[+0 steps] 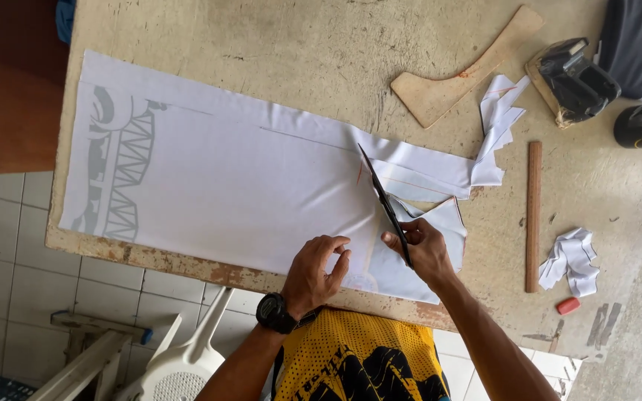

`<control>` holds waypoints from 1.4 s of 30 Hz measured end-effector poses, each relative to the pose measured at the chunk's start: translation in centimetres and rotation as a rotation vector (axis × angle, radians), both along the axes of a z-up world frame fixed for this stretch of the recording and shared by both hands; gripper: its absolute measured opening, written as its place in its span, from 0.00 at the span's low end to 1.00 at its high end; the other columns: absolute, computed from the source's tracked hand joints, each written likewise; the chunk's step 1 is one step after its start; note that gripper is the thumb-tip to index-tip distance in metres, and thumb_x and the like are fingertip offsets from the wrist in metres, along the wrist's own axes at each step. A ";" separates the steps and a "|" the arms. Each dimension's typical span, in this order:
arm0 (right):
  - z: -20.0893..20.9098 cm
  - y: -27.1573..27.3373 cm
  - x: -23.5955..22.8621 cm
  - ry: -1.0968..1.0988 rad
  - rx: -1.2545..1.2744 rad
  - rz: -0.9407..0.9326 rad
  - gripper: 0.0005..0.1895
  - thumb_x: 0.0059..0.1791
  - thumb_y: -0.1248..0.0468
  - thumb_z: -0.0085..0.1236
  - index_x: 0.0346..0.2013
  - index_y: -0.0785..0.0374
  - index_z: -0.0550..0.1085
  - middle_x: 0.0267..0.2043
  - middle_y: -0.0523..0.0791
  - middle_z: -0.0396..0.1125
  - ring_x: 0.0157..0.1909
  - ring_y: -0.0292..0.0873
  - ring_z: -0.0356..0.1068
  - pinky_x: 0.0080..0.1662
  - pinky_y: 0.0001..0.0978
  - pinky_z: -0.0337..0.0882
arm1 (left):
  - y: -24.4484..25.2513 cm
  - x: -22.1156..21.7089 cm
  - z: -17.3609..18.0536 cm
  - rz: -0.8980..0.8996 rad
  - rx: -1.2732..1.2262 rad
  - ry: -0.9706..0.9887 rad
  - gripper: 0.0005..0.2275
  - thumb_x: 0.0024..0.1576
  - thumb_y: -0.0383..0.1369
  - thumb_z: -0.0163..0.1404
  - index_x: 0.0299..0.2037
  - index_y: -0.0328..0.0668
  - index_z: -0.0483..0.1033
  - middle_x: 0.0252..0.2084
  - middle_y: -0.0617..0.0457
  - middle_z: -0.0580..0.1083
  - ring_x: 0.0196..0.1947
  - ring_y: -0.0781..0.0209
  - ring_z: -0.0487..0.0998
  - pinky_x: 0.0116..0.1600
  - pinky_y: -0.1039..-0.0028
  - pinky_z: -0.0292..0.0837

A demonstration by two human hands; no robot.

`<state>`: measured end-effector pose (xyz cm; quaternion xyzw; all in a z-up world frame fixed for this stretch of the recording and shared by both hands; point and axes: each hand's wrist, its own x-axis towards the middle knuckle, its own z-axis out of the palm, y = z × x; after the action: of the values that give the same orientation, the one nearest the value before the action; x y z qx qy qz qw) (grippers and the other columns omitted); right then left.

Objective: The person cuts a large piece of white fabric with a printed design using scissors. They then retrieve a ruler and a red marking tool from a drawer to draw lines on the fabric. Finally, they use a curved wooden template to draw a curved line and cut the fabric along the marked lines.

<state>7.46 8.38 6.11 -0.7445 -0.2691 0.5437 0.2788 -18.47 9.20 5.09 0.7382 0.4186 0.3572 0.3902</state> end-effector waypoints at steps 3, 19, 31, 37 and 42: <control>-2.5 -1.1 0.0 -0.013 0.011 -0.032 0.33 0.43 0.56 0.85 0.48 0.78 0.77 0.20 0.48 0.70 0.17 0.39 0.65 0.25 0.28 0.64 | 0.3 -0.9 0.4 -0.017 -0.042 0.011 0.11 0.63 0.25 0.57 0.55 0.36 0.80 0.35 0.49 0.78 0.39 0.49 0.86 0.47 0.60 0.82; -2.2 0.5 -2.0 -0.023 0.026 -0.103 0.35 0.43 0.53 0.86 0.50 0.76 0.77 0.21 0.46 0.71 0.17 0.37 0.66 0.24 0.26 0.63 | 1.8 -3.4 0.8 -0.039 -0.107 0.045 0.09 0.66 0.27 0.56 0.55 0.36 0.79 0.35 0.48 0.78 0.39 0.48 0.85 0.45 0.58 0.83; -0.9 2.9 -3.3 0.025 -0.013 -0.144 0.35 0.43 0.54 0.85 0.48 0.79 0.76 0.19 0.50 0.70 0.14 0.41 0.66 0.20 0.29 0.64 | 3.0 -4.0 0.4 -0.057 -0.122 0.055 0.11 0.66 0.27 0.56 0.57 0.38 0.78 0.36 0.47 0.78 0.39 0.50 0.86 0.48 0.60 0.84; -1.1 4.2 -3.5 0.064 0.020 -0.164 0.30 0.42 0.63 0.84 0.46 0.80 0.75 0.18 0.49 0.69 0.12 0.40 0.64 0.18 0.27 0.63 | 3.2 -4.2 0.8 -0.047 -0.099 0.067 0.10 0.66 0.26 0.56 0.56 0.38 0.79 0.36 0.49 0.78 0.39 0.50 0.85 0.48 0.59 0.84; -0.3 5.2 -3.4 0.102 0.000 -0.149 0.37 0.45 0.52 0.84 0.48 0.81 0.73 0.18 0.51 0.69 0.13 0.43 0.68 0.17 0.31 0.68 | 3.0 -3.9 0.4 -0.028 -0.099 0.084 0.11 0.66 0.27 0.56 0.57 0.39 0.79 0.37 0.49 0.79 0.39 0.51 0.85 0.48 0.60 0.84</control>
<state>4.06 13.59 5.83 -0.7337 -0.1986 0.5586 0.3318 -22.34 12.20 5.54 0.7381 0.4415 0.2993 0.4132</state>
